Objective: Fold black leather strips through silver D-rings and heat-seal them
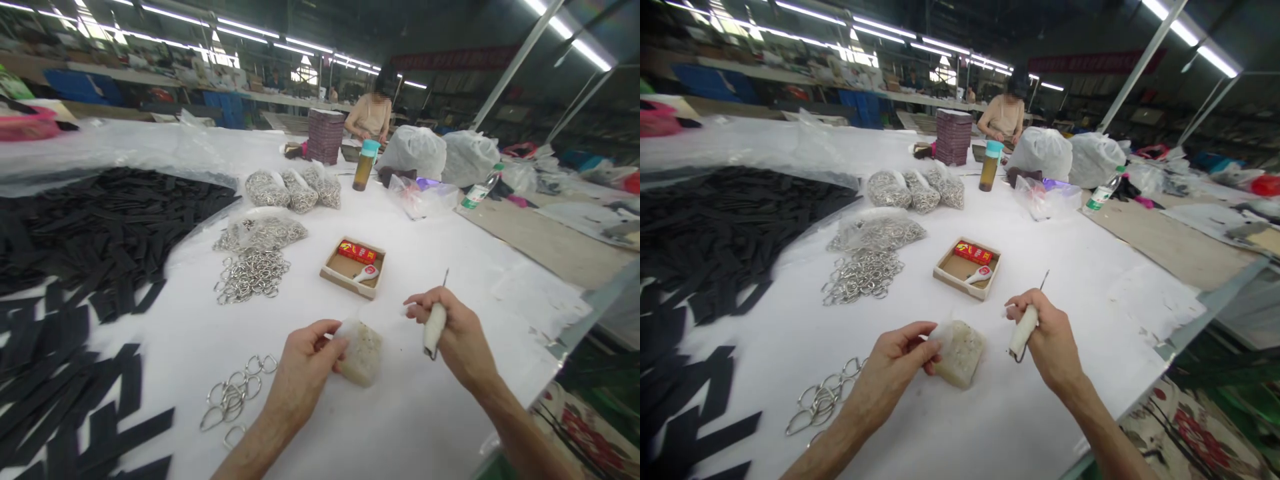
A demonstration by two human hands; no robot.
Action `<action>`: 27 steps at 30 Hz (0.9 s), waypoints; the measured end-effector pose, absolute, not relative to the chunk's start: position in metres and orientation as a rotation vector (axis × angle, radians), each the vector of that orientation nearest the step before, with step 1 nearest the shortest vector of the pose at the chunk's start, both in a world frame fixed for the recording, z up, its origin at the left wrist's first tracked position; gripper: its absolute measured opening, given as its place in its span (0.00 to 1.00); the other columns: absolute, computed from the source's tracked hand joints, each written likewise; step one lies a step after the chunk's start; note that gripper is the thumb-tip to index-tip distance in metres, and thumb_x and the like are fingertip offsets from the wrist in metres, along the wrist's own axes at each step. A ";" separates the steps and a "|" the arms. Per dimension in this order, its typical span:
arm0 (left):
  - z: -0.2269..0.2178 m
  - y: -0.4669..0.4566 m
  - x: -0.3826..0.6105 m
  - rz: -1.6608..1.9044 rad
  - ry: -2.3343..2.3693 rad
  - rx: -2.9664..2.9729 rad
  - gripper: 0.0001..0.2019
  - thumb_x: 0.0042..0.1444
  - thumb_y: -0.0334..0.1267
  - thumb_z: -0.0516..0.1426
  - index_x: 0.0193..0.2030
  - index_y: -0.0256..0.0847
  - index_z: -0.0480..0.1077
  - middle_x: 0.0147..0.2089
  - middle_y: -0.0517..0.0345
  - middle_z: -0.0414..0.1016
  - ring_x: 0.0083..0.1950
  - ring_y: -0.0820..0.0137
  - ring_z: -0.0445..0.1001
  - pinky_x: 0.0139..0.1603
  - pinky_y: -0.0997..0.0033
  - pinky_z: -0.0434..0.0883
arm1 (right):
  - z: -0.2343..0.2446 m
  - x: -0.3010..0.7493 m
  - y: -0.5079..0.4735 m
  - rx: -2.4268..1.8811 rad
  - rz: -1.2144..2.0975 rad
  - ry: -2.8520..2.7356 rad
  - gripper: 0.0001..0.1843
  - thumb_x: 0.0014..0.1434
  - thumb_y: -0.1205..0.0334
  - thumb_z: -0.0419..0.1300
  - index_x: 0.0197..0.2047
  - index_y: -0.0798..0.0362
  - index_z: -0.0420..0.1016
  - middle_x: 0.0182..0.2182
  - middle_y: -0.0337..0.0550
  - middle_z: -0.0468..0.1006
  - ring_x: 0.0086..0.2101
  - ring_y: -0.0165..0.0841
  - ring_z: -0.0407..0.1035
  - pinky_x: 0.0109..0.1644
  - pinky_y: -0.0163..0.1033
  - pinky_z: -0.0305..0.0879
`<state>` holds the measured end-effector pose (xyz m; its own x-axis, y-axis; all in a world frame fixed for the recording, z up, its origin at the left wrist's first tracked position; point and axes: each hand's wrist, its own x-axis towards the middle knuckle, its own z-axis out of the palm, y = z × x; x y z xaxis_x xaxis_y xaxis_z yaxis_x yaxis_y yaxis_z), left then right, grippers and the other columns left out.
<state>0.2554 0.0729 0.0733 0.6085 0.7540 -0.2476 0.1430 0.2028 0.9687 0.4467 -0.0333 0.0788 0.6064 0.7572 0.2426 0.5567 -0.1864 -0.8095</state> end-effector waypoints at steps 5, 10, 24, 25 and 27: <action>0.071 0.072 0.252 0.550 0.843 1.457 0.08 0.51 0.36 0.57 0.35 0.38 0.75 0.24 0.61 0.72 0.26 0.70 0.68 0.29 0.74 0.66 | 0.122 0.413 -0.022 -1.492 0.401 -1.000 0.08 0.54 0.64 0.61 0.29 0.51 0.63 0.33 0.41 0.78 0.29 0.30 0.71 0.33 0.35 0.66; 0.073 0.073 0.251 0.554 0.835 1.529 0.08 0.51 0.36 0.55 0.36 0.39 0.75 0.25 0.61 0.71 0.26 0.70 0.68 0.28 0.73 0.65 | 0.128 0.402 -0.008 -1.460 0.442 -1.095 0.08 0.55 0.65 0.61 0.29 0.51 0.63 0.34 0.40 0.78 0.32 0.31 0.70 0.36 0.35 0.65; 0.073 0.075 0.248 0.587 0.823 1.558 0.11 0.51 0.35 0.54 0.38 0.40 0.76 0.25 0.59 0.72 0.28 0.69 0.68 0.30 0.72 0.66 | 0.117 0.404 0.004 -1.610 0.489 -1.380 0.07 0.59 0.65 0.57 0.31 0.49 0.61 0.34 0.37 0.76 0.37 0.32 0.69 0.40 0.37 0.63; 0.073 0.075 0.248 0.586 0.823 1.554 0.11 0.51 0.35 0.54 0.38 0.40 0.76 0.25 0.59 0.72 0.28 0.69 0.68 0.30 0.72 0.66 | 0.117 0.403 0.005 -1.631 0.493 -1.383 0.07 0.59 0.65 0.57 0.30 0.49 0.62 0.33 0.37 0.76 0.37 0.32 0.69 0.40 0.37 0.63; 0.072 0.075 0.248 0.590 0.824 1.544 0.11 0.51 0.34 0.54 0.38 0.40 0.76 0.26 0.59 0.71 0.28 0.69 0.68 0.30 0.72 0.66 | 0.118 0.403 0.007 -1.655 0.515 -1.375 0.07 0.59 0.64 0.57 0.30 0.49 0.62 0.34 0.37 0.76 0.35 0.32 0.69 0.39 0.37 0.63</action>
<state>0.2485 0.0753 0.0722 0.6169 0.7820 -0.0891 0.1669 -0.0193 0.9858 0.4032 0.0066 0.1179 0.2964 0.9295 0.2197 0.5567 0.0188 -0.8305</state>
